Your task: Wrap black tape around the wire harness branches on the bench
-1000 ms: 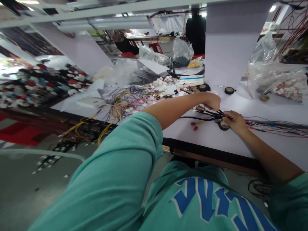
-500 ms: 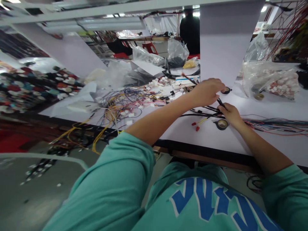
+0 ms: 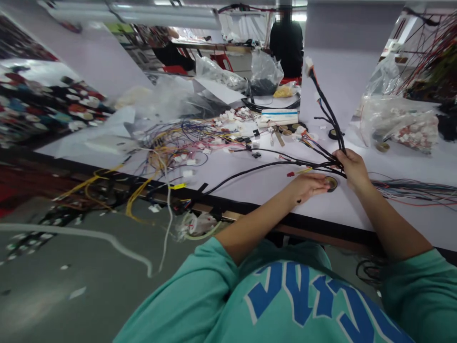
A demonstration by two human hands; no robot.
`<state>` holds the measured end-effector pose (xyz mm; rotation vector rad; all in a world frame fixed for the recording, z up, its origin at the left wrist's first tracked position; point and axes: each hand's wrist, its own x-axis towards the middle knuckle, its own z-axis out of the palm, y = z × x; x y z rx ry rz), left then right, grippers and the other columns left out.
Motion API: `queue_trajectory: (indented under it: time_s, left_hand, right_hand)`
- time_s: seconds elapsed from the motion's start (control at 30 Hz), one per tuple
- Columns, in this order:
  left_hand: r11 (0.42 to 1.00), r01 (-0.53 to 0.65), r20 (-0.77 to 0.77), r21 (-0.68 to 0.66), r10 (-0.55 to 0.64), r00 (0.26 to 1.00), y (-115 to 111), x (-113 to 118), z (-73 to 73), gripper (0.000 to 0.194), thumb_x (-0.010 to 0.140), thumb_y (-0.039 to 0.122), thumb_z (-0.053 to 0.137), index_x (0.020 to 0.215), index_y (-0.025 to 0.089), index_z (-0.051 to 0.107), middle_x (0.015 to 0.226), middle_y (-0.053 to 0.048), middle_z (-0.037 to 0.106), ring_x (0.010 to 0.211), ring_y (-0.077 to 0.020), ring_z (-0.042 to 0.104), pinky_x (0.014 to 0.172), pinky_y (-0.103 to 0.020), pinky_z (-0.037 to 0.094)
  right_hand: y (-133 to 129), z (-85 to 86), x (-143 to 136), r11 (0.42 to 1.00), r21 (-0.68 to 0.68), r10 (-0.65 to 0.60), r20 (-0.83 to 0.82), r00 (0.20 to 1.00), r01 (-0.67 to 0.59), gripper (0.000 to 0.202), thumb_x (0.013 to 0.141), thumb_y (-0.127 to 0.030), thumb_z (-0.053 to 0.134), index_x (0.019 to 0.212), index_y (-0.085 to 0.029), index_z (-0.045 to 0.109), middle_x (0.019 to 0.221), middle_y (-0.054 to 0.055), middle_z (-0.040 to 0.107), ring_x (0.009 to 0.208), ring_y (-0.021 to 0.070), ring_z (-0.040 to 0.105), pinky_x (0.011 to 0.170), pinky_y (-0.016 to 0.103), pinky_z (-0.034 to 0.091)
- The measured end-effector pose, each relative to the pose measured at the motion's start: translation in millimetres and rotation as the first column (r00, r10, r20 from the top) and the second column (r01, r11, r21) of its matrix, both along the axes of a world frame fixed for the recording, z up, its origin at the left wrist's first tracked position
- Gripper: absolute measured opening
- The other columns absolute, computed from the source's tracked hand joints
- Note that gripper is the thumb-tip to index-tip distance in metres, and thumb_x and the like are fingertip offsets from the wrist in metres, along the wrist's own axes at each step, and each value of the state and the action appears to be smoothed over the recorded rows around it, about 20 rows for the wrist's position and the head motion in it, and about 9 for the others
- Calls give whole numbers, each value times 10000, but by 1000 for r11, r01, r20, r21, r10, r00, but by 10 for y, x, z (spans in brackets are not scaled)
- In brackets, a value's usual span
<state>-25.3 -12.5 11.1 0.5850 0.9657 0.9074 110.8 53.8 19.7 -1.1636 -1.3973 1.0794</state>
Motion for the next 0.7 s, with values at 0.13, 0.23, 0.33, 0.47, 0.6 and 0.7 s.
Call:
queue_trajectory:
  time_s: [0.13, 0.23, 0.33, 0.47, 0.6, 0.7]
  left_hand:
    - [987, -106, 73, -122, 115, 991, 254, 134, 36, 214, 744, -63, 424, 794, 96, 558, 741, -54, 629, 765, -112, 637, 834, -270, 496]
    - [980, -156, 96, -121, 168, 981, 380, 208, 9, 170, 764, -30, 452, 764, 85, 578, 640, -46, 604, 652, -124, 618, 784, -288, 507]
    - [971, -221, 124, -87, 230, 965, 446, 263, -33, 174, 773, -13, 465, 768, 100, 596, 578, -19, 584, 546, -106, 574, 713, -284, 513]
    - [967, -236, 156, -92, 248, 956, 494, 282, -71, 178, 771, -9, 481, 756, 118, 605, 511, 10, 554, 467, -81, 534, 566, -219, 479]
    - [977, -211, 179, -11, 210, 961, 529, 259, -71, 165, 752, -4, 508, 712, 131, 596, 497, 16, 565, 434, -75, 527, 508, -204, 449]
    - [971, -235, 160, 49, 225, 961, 537, 240, -55, 163, 726, -1, 538, 631, 131, 558, 497, 19, 578, 445, -80, 545, 526, -218, 466]
  right_hand:
    - [-33, -7, 27, 1000, -15, 14, -37, 999, -15, 209, 648, -391, 582, 684, -187, 557, 612, -27, 572, 525, 91, 519, 535, 237, 423]
    - [-53, 6, 26, 999, -39, 15, -90, 996, -19, 236, 610, -409, 607, 674, -186, 561, 610, -31, 572, 541, 98, 518, 551, 245, 431]
    - [-64, 32, 31, 996, -80, 28, -135, 990, -39, 254, 585, -421, 623, 661, -188, 558, 599, -32, 567, 549, 106, 519, 551, 251, 429]
    - [-60, 63, 66, 994, -90, 53, -163, 985, -68, 253, 577, -413, 642, 649, -185, 560, 609, -37, 561, 584, 98, 515, 595, 241, 425]
    - [-41, 85, 117, 989, -94, 101, -160, 982, -117, 252, 585, -411, 657, 650, -185, 564, 629, -32, 565, 625, 104, 523, 640, 246, 431]
    - [-33, 113, 157, 970, -133, 183, -155, 971, -204, 268, 577, -413, 679, 664, -184, 570, 647, -22, 576, 646, 117, 535, 653, 260, 436]
